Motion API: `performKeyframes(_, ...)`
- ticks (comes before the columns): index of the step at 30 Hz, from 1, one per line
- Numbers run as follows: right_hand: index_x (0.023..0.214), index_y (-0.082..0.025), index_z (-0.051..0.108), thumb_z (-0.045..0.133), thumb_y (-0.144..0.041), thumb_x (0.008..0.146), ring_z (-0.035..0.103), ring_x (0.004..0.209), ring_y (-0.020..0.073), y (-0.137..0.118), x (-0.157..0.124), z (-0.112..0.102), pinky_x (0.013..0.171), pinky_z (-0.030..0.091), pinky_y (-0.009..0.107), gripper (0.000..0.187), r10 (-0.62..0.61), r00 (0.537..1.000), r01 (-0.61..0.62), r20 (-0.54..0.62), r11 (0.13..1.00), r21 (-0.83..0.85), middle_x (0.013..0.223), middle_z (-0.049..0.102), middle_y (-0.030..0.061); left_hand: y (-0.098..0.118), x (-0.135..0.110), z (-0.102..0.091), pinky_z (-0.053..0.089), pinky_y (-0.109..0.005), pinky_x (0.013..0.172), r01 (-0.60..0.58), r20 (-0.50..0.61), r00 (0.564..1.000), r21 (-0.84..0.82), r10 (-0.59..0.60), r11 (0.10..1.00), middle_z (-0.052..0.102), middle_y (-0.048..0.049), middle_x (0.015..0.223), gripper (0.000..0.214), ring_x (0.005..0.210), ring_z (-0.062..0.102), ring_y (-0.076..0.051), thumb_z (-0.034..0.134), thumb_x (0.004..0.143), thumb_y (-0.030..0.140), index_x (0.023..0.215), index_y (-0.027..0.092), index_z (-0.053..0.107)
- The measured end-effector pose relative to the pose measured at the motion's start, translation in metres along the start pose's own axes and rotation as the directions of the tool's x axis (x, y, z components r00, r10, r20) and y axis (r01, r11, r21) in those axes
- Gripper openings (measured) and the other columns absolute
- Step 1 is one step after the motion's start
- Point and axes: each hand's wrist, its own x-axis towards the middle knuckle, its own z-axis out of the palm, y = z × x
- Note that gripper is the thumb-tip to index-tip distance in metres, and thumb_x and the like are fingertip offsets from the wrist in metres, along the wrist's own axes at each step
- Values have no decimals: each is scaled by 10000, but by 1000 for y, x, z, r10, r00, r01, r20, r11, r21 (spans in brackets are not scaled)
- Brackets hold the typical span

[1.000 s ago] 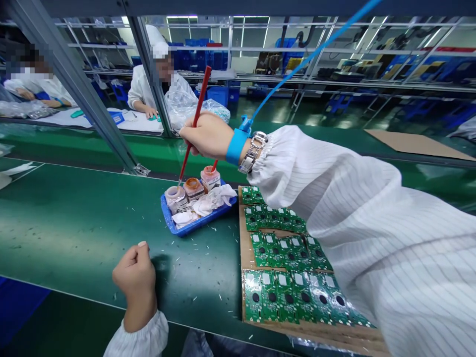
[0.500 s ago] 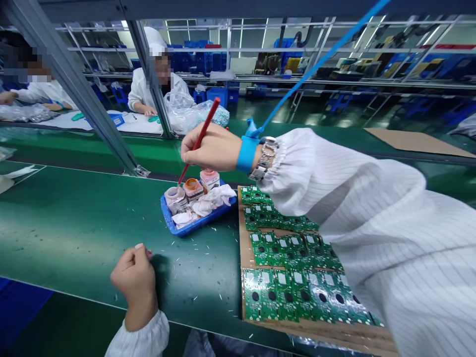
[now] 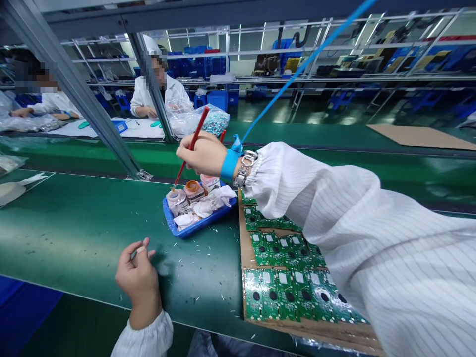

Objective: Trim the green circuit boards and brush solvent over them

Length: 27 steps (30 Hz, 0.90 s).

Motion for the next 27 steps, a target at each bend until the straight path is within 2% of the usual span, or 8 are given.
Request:
performKeyframes(5, 572, -145, 536, 509, -172, 791, 448, 547, 88, -4, -5, -1, 613, 349, 240, 222, -140, 984, 153, 109, 981, -120, 529, 493, -33, 0, 1, 0, 553, -321, 650, -24, 36, 999, -2, 24, 1000, 664, -39, 707, 197, 685, 703, -210, 540, 777, 332, 810, 156, 623)
performKeyframes(8, 576, -146, 542, 472, -192, 822, 453, 580, 102, -9, 0, 0, 648, 348, 253, 260, -123, 987, 138, 98, 978, -158, 532, 497, -21, -4, 2, 1, 549, -351, 735, -47, 51, 998, 9, 47, 999, 676, -51, 742, 189, 736, 698, -214, 560, 769, 333, 773, 161, 636)
performKeyframes(12, 593, -147, 568, 467, -192, 825, 473, 643, 115, -18, 18, 20, 673, 347, 254, 257, -122, 983, 152, 140, 961, -230, 595, 537, -4, -9, 3, 1, 559, -311, 637, -83, 21, 996, -2, 83, 997, 661, -103, 928, 233, 836, 693, -231, 524, 798, 364, 818, 148, 610)
performKeyframes(17, 579, -160, 534, 457, -202, 834, 466, 637, 107, -20, 18, 28, 665, 350, 248, 269, -148, 986, 159, 71, 969, -188, 583, 514, -18, -7, 4, -1, 540, -368, 785, -158, 42, 987, 51, 156, 986, 678, -62, 786, 224, 811, 677, -217, 523, 803, 349, 734, 166, 631)
performKeyframes(19, 570, -170, 508, 445, -207, 831, 472, 603, 89, -16, 5, 17, 638, 364, 225, 272, -134, 990, 139, 49, 982, -131, 555, 499, -33, -5, 5, -2, 544, -361, 778, -177, 38, 984, 57, 175, 982, 674, -71, 837, 216, 853, 671, -225, 528, 801, 347, 731, 168, 628)
performKeyframes(23, 561, -176, 497, 414, -225, 832, 486, 513, 65, -10, -39, -24, 549, 391, 190, 287, -45, 999, 46, 19, 995, -89, 507, 491, -42, -5, 5, -2, 553, -294, 580, -168, 48, 985, 44, 165, 985, 630, -92, 959, 229, 825, 688, -228, 485, 832, 363, 820, 161, 591)
performKeyframes(25, 588, -170, 506, 443, -220, 830, 496, 462, 70, -9, -70, -49, 484, 401, 196, 255, 56, 997, -55, -45, 998, 13, 520, 531, -28, -4, 6, -2, 553, -323, 626, -187, 84, 980, 52, 182, 981, 625, -80, 921, 211, 833, 677, -236, 487, 828, 352, 824, 168, 590)
performKeyframes(27, 623, -165, 511, 472, -213, 827, 514, 431, 79, -9, -108, -73, 429, 408, 200, 213, 179, 976, -157, -125, 974, 166, 544, 566, -13, -2, 7, -4, 520, -405, 787, -237, 138, 964, 62, 226, 970, 620, -74, 881, 170, 917, 631, -263, 521, 803, 325, 822, 178, 604)
